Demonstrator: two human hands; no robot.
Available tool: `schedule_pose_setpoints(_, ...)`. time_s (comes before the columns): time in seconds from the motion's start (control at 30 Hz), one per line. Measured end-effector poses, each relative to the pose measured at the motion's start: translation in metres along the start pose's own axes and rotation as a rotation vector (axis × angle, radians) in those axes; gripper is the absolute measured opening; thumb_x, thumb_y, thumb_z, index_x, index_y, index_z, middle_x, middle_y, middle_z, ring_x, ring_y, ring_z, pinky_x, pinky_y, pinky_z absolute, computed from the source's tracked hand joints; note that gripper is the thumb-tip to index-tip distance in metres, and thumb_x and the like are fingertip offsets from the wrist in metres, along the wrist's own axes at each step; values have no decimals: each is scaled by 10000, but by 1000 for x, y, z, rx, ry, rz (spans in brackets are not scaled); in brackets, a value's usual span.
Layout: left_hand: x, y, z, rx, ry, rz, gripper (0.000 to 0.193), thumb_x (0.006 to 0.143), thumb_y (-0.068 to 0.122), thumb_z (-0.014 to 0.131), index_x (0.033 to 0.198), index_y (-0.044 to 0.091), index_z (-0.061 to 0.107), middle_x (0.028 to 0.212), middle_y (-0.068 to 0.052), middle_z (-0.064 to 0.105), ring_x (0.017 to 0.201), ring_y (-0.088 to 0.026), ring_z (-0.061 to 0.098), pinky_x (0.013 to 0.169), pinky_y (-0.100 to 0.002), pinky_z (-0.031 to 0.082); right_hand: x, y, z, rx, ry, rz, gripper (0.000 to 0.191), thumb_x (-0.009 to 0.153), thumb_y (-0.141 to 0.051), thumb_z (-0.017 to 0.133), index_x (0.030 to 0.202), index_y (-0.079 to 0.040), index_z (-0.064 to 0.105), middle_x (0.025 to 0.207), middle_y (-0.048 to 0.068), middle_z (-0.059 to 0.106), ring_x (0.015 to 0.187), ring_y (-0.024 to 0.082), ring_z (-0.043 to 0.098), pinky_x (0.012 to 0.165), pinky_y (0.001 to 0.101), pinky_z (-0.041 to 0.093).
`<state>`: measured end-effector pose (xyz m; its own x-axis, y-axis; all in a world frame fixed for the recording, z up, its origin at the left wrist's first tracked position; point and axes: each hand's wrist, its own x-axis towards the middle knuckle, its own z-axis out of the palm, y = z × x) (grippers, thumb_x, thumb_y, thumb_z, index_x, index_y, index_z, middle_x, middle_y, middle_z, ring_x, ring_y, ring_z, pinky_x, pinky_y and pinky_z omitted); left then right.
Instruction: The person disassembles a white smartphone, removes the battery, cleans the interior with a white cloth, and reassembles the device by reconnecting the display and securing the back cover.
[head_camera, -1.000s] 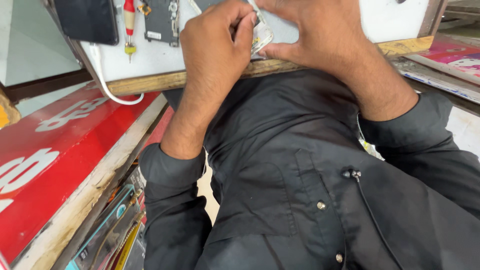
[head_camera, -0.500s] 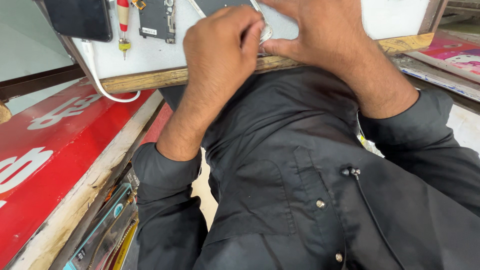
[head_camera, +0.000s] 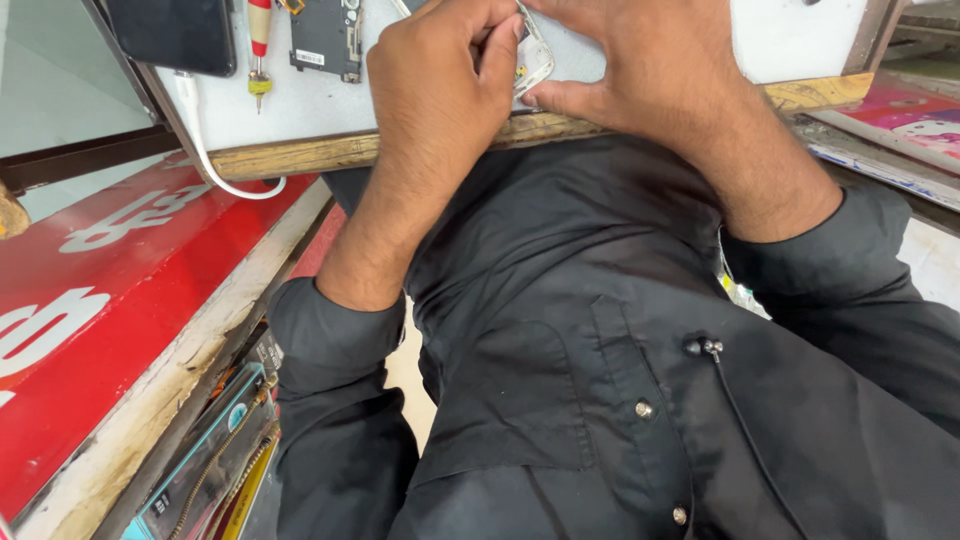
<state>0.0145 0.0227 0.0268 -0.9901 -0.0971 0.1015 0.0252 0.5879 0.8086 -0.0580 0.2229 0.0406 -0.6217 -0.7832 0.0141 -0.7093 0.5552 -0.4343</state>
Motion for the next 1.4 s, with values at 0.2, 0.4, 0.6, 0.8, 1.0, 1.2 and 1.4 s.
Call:
schedule_pose_setpoints(0.2,2,1,0,36,-61,94,76,941,158,758,907,120,702,795,-60,695,726,-303,695,612,-435,500,-1,1,-1,-58,-10,25,597,832,-395,912,1341,-138,738,1060,91,739,870,276,697,712,389,524)
schedule_pose_setpoints(0.4,1,4,2,10,-36,23,83,946,162,758,896,123,704,788,-36,708,678,-267,698,588,-413,507,-3,1,2,-48,49,-15,568,854,-396,902,1322,-125,728,1028,82,735,898,267,695,748,386,522)
schedule_pose_setpoints(0.6,4,6,1,9,-7,15,86,946,163,760,898,117,705,775,-41,696,680,-265,697,591,-412,510,-5,3,2,-24,79,-55,601,803,-407,902,1296,-112,725,997,94,728,881,284,687,732,402,508)
schedule_pose_setpoints(0.8,-2,4,5,39,-99,105,81,906,156,759,856,123,704,762,-46,691,689,-295,688,580,-437,497,-5,7,4,-78,18,-8,556,862,-396,912,1320,-127,747,994,87,732,879,267,690,735,386,510)
schedule_pose_setpoints(1.0,1,0,1,-68,-100,57,80,953,139,761,908,96,711,800,-58,697,710,-279,693,618,-413,512,-3,4,1,-50,48,-25,571,835,-388,923,1301,-112,738,1009,90,734,904,270,694,756,393,513)
schedule_pose_setpoints(1.2,-11,-3,-25,-253,107,23,128,1018,24,730,1141,20,696,972,-94,712,808,-204,702,730,-308,552,-4,-2,-12,-80,106,-63,718,782,-427,948,1368,-107,683,1130,107,698,1001,314,660,812,434,508)
schedule_pose_setpoints(1.4,-32,-19,-23,-490,192,-267,95,1122,22,626,1212,42,646,964,-53,723,786,-102,678,714,-237,553,-12,-19,-15,74,123,62,674,909,-234,839,1494,-98,534,1275,79,654,1136,305,607,962,405,505)
